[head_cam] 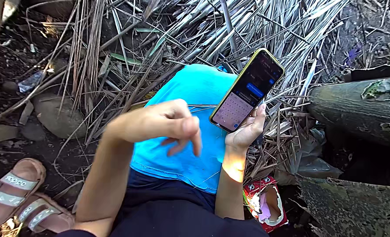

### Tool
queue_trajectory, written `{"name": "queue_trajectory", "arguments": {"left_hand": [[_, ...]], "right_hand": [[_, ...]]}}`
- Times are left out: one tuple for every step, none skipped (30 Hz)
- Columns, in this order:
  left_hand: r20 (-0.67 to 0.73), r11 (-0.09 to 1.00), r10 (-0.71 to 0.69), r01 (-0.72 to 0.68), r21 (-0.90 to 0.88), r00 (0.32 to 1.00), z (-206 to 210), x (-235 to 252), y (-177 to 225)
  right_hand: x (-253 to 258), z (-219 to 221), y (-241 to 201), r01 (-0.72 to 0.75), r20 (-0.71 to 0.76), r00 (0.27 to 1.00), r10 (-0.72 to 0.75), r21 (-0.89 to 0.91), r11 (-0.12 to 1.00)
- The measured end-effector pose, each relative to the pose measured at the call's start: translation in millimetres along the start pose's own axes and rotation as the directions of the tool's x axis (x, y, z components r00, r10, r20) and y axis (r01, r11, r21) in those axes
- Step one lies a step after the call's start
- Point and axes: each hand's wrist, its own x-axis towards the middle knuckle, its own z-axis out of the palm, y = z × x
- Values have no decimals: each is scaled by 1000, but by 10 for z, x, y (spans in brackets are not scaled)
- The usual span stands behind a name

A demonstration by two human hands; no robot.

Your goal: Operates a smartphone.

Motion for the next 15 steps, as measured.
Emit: {"name": "queue_trajectory", "arguments": {"left_hand": [[-130, 931, -233, 259, 256, 964, -98, -103, 79], [-314, 712, -473, 567, 415, 824, -151, -151, 138], [-477, 410, -658, 809, 422, 583, -182, -124, 148], [-569, 166, -741, 919, 358, 355, -214, -91, 72], [-591, 26, -781, 956, 291, 201, -241, -79, -19], [-576, -37, -808, 967, 253, 120, -254, -84, -90], [-554, -59, -829, 972, 227, 79, -262, -94, -141], [-540, -57, -839, 978, 200, 61, -271, -113, -177], [-525, -47, -849, 984, 175, 53, -284, -128, -197], [-503, -43, -863, 986, 162, 45, -312, -137, -215], [-470, -42, -882, 988, 148, 33, -346, -137, -233], [-439, -39, -898, 988, 152, 33, -380, -150, -258], [-410, -30, -911, 985, 169, 42, -410, -180, -285], [-378, -20, -924, 982, 188, 54, -428, -214, -300], [-351, -7, -934, 978, 207, 68, -439, -252, -310]], "right_hand": [[-9, 20, -19, -3, -5, 1000, 2, -8, 1000], [-22, 29, -31, -5, -2, 1000, 5, -17, 1000], [-43, 38, -47, -9, 4, 1000, 10, -35, 999], [-59, 46, -62, -17, 8, 1000, 17, -52, 999], [-64, 62, -74, -24, 3, 1000, 24, -70, 997], [-63, 74, -81, -24, -1, 1000, 24, -75, 997], [-66, 82, -84, -23, -3, 1000, 23, -77, 997], [-69, 79, -84, -23, 3, 1000, 23, -78, 997], [-71, 73, -81, -18, 12, 1000, 20, -85, 996], [-71, 69, -78, -14, 18, 1000, 16, -90, 996], [-69, 67, -81, -16, 21, 1000, 18, -95, 995], [-69, 66, -87, -19, 28, 999, 22, -99, 995], [-70, 67, -92, -23, 31, 999, 26, -100, 995], [-71, 64, -93, -24, 31, 999, 27, -99, 995], [-73, 61, -94, -25, 33, 999, 28, -96, 995]]}}
